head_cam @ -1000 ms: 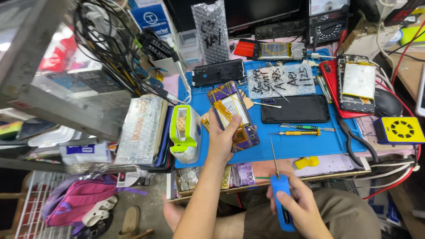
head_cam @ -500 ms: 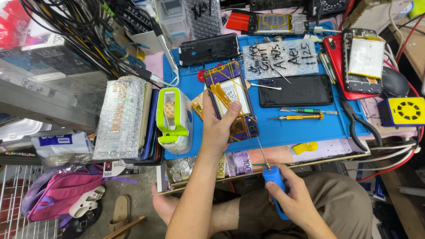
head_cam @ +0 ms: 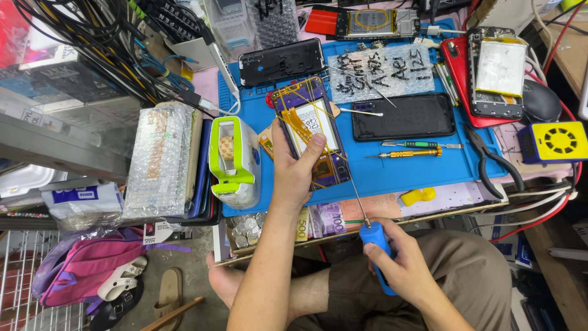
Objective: The person disassembles a mobile phone using a screwdriver, removing screws and prying at the internal battery and frame.
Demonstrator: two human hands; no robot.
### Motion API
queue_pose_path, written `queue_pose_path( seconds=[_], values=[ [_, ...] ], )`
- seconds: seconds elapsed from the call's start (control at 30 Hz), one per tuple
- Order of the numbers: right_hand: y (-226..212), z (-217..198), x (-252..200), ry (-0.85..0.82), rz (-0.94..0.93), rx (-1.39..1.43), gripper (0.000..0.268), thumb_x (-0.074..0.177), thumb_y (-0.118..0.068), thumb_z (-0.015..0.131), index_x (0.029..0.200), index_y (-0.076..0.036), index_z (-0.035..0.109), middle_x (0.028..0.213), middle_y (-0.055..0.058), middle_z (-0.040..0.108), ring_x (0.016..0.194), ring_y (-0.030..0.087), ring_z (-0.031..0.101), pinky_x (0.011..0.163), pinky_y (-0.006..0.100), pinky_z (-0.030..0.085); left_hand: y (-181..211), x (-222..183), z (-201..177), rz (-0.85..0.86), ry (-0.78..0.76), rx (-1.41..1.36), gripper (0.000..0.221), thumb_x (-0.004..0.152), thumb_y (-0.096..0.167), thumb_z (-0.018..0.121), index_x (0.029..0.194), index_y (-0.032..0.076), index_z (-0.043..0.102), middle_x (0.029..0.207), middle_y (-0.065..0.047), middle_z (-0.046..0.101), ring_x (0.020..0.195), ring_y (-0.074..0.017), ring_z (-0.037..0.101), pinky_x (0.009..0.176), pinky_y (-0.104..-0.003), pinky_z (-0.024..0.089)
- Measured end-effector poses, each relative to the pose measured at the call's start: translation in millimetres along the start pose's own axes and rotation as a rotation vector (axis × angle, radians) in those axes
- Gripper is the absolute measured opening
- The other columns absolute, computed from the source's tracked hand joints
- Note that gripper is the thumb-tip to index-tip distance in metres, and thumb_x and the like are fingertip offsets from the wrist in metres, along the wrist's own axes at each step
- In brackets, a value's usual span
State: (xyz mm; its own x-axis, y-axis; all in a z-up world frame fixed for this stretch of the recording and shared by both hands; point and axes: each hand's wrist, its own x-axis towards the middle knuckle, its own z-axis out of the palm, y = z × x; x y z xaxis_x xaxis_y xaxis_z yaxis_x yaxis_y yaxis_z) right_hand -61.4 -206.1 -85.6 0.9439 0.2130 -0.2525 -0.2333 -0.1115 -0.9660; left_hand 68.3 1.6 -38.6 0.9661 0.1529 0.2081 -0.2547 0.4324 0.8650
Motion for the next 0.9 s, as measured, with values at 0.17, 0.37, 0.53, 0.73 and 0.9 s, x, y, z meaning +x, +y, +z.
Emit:
queue_pose_path(
  seconds=[0.17,0.37,0.53,0.73,0.9],
  values=[
    [-1.0,3.3,1.0,-0.010,0.001,0.054,0.041,0.087,-0.009,0.066,0.127,-0.001,0.060,0.070,0.005,0.064,0.056,0.012,0.062,0.051,0.028,0.052,0.7,0.3,-0.1,0.001,-0.019,0.009,0.057,0.098,0.011,0.072,0.145,0.006,0.041,0.130,-0.009,0.061,0.117,-0.0172,0.061,0.103,-0.035,0.051],
    [-2.2,5.5,3.1,-0.019,-0.004,0.067,0.041,0.087,-0.009,0.065,0.127,0.001,0.059,0.071,0.005,0.064,0.056,0.012,0.062,0.051,0.028,0.052,1.7,-0.5,1.1,-0.004,-0.018,0.027,0.058,0.098,0.011,0.072,0.147,0.005,0.040,0.130,-0.010,0.061,0.117,-0.0171,0.061,0.103,-0.034,0.052],
    [-2.5,7.0,4.8,-0.022,0.036,0.081,0.045,0.087,-0.009,0.065,0.130,0.001,0.058,0.071,0.005,0.064,0.056,0.013,0.062,0.051,0.029,0.051,3.1,-0.3,2.1,-0.025,-0.004,0.003,0.063,0.097,0.011,0.072,0.149,0.006,0.037,0.131,-0.009,0.060,0.117,-0.0170,0.061,0.102,-0.034,0.052],
    [-2.6,6.5,1.9,-0.040,-0.006,0.148,0.043,0.088,-0.010,0.065,0.129,0.000,0.057,0.076,0.005,0.066,0.058,0.013,0.063,0.053,0.029,0.053,1.4,-1.6,1.4,-0.001,-0.021,0.023,0.058,0.100,0.010,0.070,0.148,0.005,0.039,0.131,-0.010,0.061,0.118,-0.0175,0.061,0.104,-0.034,0.051],
    [-5.4,6.9,1.7,-0.016,-0.039,0.062,0.040,0.088,-0.010,0.066,0.126,-0.001,0.058,0.076,0.005,0.068,0.059,0.012,0.064,0.053,0.028,0.053,3.1,-1.1,0.2,0.004,-0.026,0.032,0.056,0.099,0.010,0.070,0.146,0.006,0.040,0.131,-0.009,0.060,0.118,-0.0166,0.061,0.104,-0.033,0.051]
  ],
)
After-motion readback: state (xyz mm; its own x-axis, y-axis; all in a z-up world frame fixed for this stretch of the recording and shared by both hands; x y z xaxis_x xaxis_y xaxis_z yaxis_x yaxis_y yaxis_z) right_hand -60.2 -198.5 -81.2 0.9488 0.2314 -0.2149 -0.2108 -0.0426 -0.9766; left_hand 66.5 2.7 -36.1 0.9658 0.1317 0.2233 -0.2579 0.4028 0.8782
